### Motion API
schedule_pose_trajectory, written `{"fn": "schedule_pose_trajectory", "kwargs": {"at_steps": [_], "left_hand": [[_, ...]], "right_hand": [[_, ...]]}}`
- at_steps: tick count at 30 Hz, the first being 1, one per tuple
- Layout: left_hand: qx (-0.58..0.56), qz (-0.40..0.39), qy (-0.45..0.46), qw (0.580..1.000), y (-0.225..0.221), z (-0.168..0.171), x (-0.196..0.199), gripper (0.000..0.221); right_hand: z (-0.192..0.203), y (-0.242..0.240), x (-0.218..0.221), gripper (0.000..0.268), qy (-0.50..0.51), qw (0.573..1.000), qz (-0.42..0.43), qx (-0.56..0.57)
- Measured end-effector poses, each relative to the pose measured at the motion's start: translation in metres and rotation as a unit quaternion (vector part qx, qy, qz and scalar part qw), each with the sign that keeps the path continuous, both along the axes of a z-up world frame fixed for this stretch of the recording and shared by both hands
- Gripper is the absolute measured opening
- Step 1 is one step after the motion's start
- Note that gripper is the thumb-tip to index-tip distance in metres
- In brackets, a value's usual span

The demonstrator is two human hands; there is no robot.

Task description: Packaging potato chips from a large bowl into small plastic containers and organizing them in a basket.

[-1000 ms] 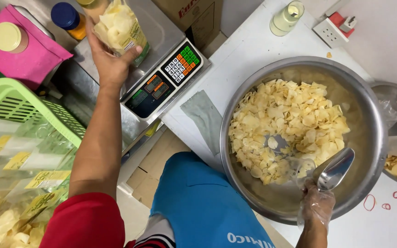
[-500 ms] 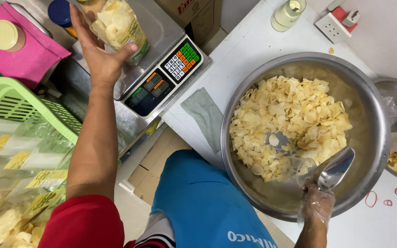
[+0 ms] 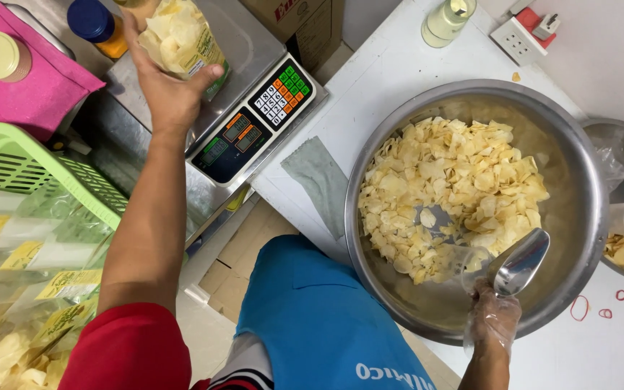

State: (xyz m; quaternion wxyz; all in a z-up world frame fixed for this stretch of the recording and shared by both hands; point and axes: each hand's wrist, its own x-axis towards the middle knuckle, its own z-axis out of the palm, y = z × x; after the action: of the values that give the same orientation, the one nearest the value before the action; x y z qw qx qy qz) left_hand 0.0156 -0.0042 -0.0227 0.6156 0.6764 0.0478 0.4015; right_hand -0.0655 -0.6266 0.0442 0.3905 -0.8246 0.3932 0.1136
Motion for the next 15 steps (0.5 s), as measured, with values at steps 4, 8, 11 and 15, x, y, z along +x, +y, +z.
{"fn": "schedule_pose_trajectory", "kwargs": {"at_steps": [4, 8, 11, 15], "left_hand": [[0.031, 0.050, 0.052, 0.997, -0.029, 0.042, 0.017, 0.073], [0.357, 0.040, 0.131, 0.924, -0.068, 0.064, 0.021, 0.076], [0.516, -0.084, 0.039, 0.852, -0.128, 0.092, 0.030, 0.054], [0.567, -0.148, 0.017, 0.810, -0.204, 0.095, 0.043, 0.063]], "right_hand": [[-0.003, -0.001, 0.001, 0.017, -0.008, 0.999, -0.026, 0.039], [0.031, 0.010, 0.009, 0.019, 0.064, 0.998, -0.016, -0.001], [0.046, 0.013, 0.013, 0.015, 0.007, 0.995, -0.033, 0.092], [0.093, 0.036, 0.017, 0.010, -0.045, 0.986, -0.006, 0.158]]}}
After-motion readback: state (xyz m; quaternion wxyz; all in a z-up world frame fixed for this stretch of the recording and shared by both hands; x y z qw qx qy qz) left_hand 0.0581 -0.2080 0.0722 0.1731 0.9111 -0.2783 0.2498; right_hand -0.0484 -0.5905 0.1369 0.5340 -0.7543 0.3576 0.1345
